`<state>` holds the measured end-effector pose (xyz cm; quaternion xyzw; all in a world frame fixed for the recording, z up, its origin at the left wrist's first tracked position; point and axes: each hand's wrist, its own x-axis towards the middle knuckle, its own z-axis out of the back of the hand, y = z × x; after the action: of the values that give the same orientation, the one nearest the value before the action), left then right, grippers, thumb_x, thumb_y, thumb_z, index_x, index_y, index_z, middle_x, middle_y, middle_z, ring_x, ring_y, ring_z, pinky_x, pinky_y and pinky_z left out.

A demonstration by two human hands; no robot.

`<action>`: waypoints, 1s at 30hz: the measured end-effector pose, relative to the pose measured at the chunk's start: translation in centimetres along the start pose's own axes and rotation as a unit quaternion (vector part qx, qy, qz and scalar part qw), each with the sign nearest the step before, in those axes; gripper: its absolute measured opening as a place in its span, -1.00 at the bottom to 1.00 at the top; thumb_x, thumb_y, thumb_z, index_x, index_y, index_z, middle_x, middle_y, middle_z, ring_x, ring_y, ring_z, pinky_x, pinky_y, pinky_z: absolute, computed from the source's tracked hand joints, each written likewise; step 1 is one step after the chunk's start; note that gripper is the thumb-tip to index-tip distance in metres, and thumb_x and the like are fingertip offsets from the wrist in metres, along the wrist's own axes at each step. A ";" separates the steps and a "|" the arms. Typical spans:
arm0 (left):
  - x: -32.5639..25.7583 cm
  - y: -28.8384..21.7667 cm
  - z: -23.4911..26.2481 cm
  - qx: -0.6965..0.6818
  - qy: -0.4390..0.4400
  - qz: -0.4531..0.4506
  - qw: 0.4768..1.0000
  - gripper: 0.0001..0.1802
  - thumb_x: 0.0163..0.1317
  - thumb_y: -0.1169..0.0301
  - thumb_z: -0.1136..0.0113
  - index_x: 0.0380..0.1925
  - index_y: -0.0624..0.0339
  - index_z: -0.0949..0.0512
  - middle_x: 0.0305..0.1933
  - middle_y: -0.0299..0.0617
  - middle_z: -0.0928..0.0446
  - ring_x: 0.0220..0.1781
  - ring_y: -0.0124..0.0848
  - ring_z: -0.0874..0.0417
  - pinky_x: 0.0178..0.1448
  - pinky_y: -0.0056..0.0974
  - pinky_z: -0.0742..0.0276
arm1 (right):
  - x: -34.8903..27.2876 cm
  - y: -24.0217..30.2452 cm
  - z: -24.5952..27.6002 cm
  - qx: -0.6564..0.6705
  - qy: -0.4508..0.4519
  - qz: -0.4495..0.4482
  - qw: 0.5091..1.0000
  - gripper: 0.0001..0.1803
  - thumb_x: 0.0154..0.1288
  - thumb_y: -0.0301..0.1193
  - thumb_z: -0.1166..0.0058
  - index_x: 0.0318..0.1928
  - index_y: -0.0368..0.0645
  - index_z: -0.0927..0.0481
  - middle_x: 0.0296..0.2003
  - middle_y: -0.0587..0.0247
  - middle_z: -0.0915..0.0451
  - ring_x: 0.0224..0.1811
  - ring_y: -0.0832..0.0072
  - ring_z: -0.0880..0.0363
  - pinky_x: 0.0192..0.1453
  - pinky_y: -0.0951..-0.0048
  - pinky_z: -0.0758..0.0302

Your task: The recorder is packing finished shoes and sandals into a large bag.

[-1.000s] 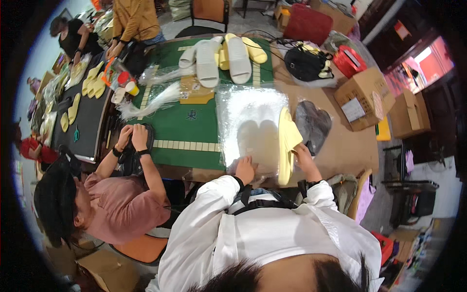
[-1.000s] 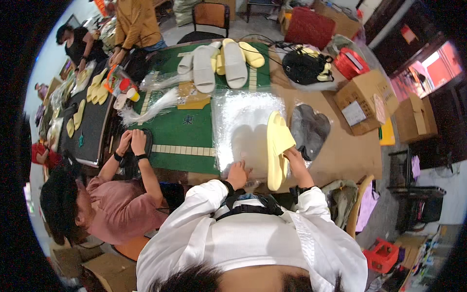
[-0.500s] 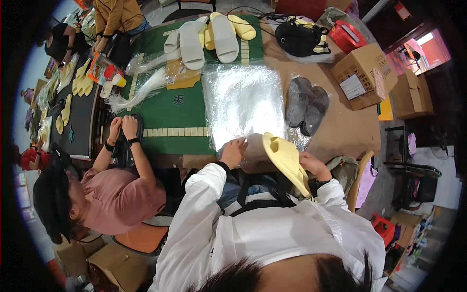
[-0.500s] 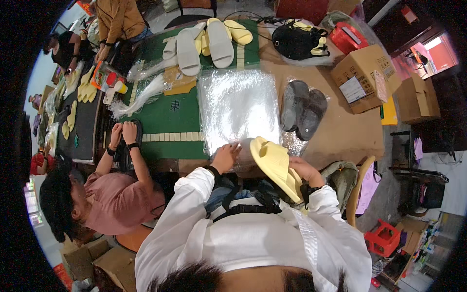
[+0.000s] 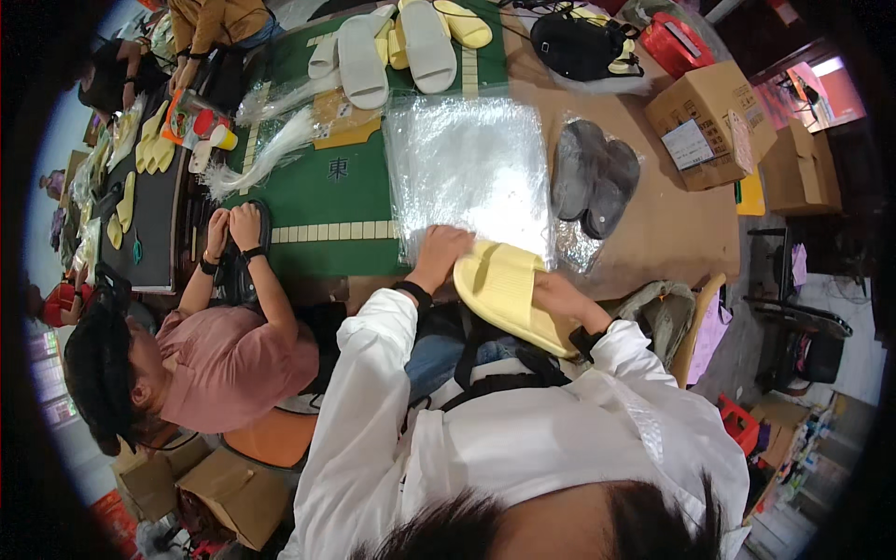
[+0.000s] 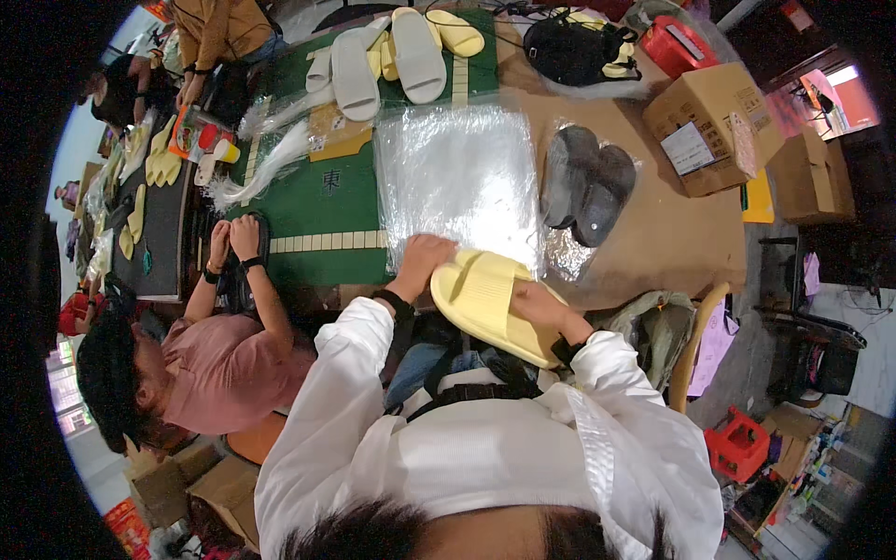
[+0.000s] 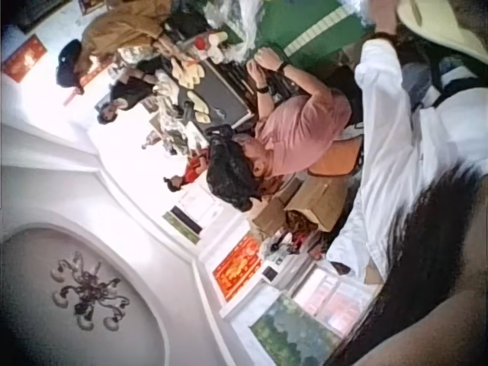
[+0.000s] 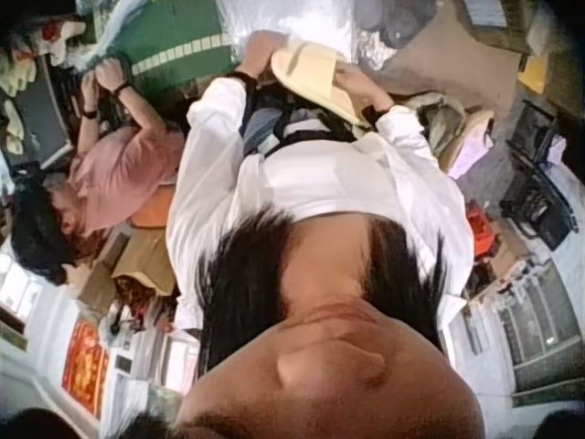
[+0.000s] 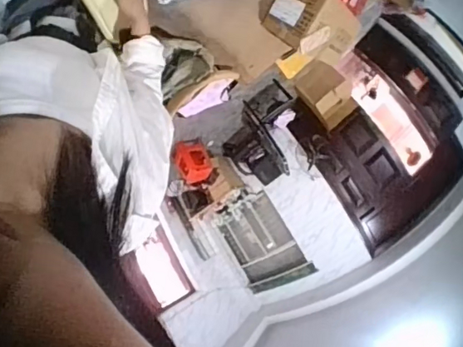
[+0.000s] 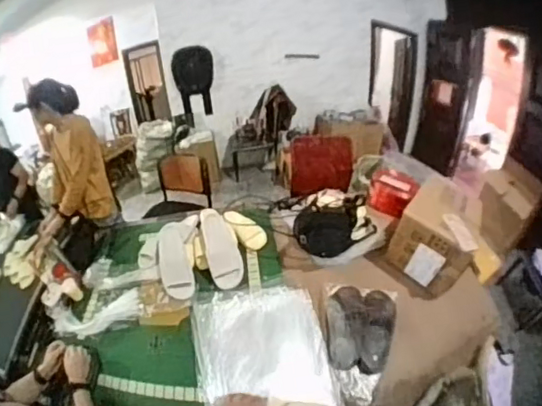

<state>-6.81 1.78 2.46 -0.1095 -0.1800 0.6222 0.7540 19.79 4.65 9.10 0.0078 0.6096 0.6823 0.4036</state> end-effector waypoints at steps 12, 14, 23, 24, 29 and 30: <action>1.4 -2.4 3.7 -0.078 -0.029 0.113 0.990 -0.68 0.12 0.31 0.05 -0.11 -0.25 -0.50 0.14 -0.24 -0.31 0.22 -0.06 -0.17 0.23 0.21 0.14 | 3.0 2.3 -3.1 -0.306 -0.254 0.074 0.914 -0.78 -0.06 -0.31 0.02 -0.45 -0.21 -0.50 -0.25 0.05 -0.40 -0.03 0.11 -0.28 -0.02 0.14 -0.21; 1.4 -2.5 4.1 -0.094 -0.015 0.121 0.988 -0.68 0.14 0.32 0.06 -0.10 -0.25 -0.50 0.15 -0.25 -0.30 0.23 -0.03 -0.14 0.23 0.21 0.16 | 4.0 3.2 -4.0 -0.333 -0.334 0.114 0.874 -0.80 -0.09 -0.35 -0.02 -0.48 -0.25 -0.47 -0.26 0.03 -0.39 -0.05 0.08 -0.28 -0.04 0.11 -0.21; 0.1 -4.2 5.2 -0.201 -0.083 -0.024 0.976 -0.64 -0.03 0.52 -0.01 -0.17 -0.01 -0.54 0.13 -0.03 -0.27 0.22 0.13 -0.09 0.27 -0.04 -0.04 | 7.1 3.8 -6.5 -0.335 -0.395 0.058 0.854 -0.72 -0.05 -0.29 -0.04 -0.38 -0.26 -0.48 -0.17 -0.05 -0.35 0.04 0.06 -0.20 0.08 0.08 -0.08; -0.4 -4.4 5.0 -0.200 -0.090 -0.025 0.975 -0.64 -0.03 0.52 -0.01 -0.17 -0.01 -0.54 0.13 -0.03 -0.27 0.22 0.13 -0.09 0.27 -0.04 -0.04 | 7.2 3.4 -6.7 -0.357 -0.399 0.065 0.842 -0.71 -0.05 -0.29 -0.04 -0.36 -0.26 -0.47 -0.15 -0.06 -0.34 0.05 0.04 -0.19 0.09 0.07 -0.06; -2.3 -5.1 4.5 -0.320 0.010 -0.095 0.943 -0.69 0.04 0.48 -0.01 -0.17 0.02 -0.54 0.12 0.00 -0.27 0.19 0.00 -0.19 0.27 -0.08 -0.06 | 9.0 2.0 -6.6 -0.455 -0.414 0.025 0.788 -0.68 0.03 -0.21 0.03 -0.33 -0.22 -0.43 -0.17 -0.02 -0.31 0.04 0.08 -0.18 0.10 -0.02 -0.04; -2.3 -5.2 4.6 -0.319 0.006 -0.098 0.943 -0.69 0.04 0.48 -0.01 -0.17 0.02 -0.54 0.12 0.00 -0.27 0.19 0.00 -0.19 0.27 -0.08 -0.06 | 9.5 1.5 -6.4 -0.457 -0.417 0.027 0.785 -0.68 0.03 -0.21 0.03 -0.33 -0.22 -0.43 -0.17 -0.02 -0.31 0.04 0.08 -0.18 0.10 -0.02 -0.04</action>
<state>-4.38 -1.83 8.39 -0.3302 -0.3742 0.4548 0.7376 9.40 4.77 4.12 0.1224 -0.0016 0.8222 0.5560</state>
